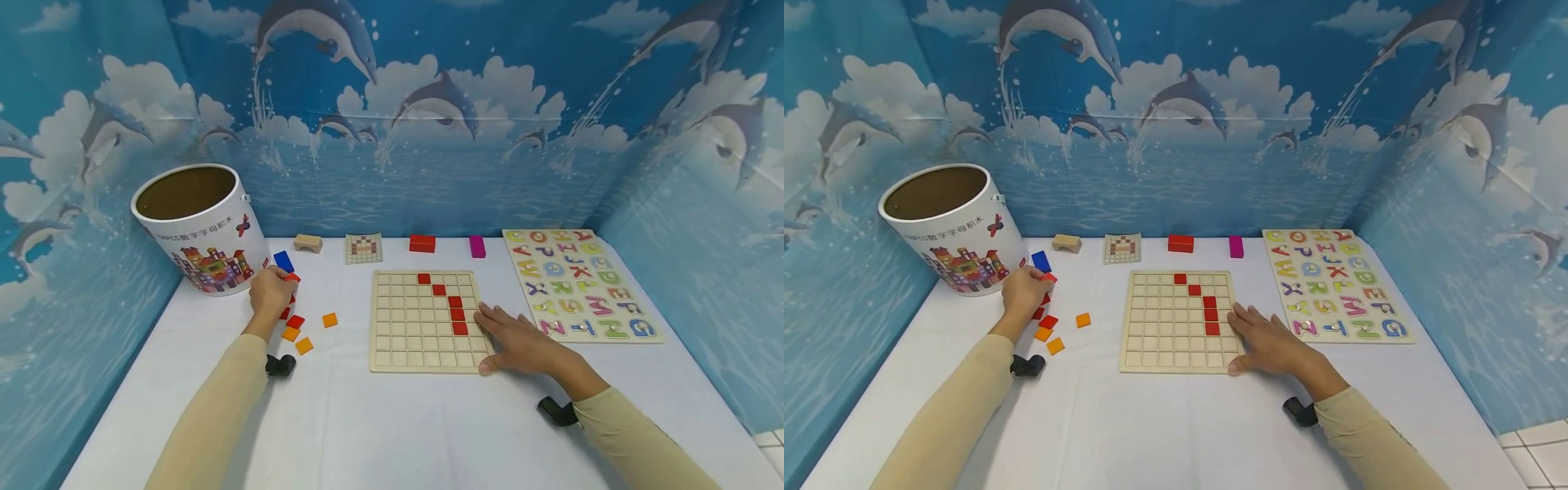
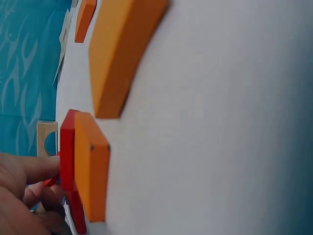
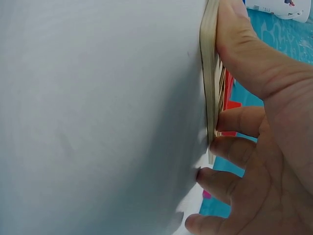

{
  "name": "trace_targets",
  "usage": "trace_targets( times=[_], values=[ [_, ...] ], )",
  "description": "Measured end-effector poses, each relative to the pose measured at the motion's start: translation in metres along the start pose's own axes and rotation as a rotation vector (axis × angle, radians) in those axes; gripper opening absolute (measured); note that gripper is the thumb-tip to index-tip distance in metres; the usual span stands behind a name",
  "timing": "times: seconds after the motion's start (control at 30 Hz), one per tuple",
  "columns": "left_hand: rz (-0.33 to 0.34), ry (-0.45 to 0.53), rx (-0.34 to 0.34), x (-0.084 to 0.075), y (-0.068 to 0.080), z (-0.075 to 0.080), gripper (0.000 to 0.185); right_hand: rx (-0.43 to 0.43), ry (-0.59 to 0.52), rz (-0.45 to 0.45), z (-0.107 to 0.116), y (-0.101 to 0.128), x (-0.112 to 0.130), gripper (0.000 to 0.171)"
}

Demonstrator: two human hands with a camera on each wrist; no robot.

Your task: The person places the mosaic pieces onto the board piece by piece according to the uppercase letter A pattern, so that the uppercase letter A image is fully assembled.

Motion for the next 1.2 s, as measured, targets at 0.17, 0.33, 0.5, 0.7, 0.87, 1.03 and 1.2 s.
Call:
trace_targets(
  times=[0.17,0.33,0.5,0.7,0.87,1.03,1.2],
  values=[
    [-0.106,0.039,0.040,-0.017,0.004,-0.009,0.024,-0.003,0.001,-0.006,-0.001,0.000,-0.003,0.114],
    [-0.255,0.116,0.197,-0.057,0.017,-0.039,0.033,-0.003,-0.001,-0.016,-0.002,0.000,-0.007,0.115],
    [-0.299,0.229,0.369,-0.097,0.036,-0.088,0.033,-0.007,-0.004,-0.009,-0.003,0.001,-0.005,0.114],
    [-0.326,0.290,0.452,-0.127,0.053,-0.139,0.031,-0.011,-0.026,0.009,-0.002,0.002,-0.003,0.111],
    [-0.392,0.138,0.448,-0.143,0.061,-0.163,0.032,-0.009,-0.019,0.015,-0.001,0.001,-0.002,0.111],
    [-0.454,-0.025,0.373,-0.153,0.063,-0.170,0.029,-0.013,-0.018,0.019,0.000,0.001,-0.001,0.112],
    [-0.489,-0.119,0.374,-0.156,0.063,-0.176,0.029,-0.008,-0.018,0.018,0.000,0.001,-0.001,0.112]
  ],
)
Point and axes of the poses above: each hand's wrist, its own y-axis away from the middle knuckle, its own z-axis out of the back of the hand, x = y × z, the point moved 9 cm from there along -y, towards the middle knuckle, and after that the axes turned 12 degrees about x, right-handed, at the moved point
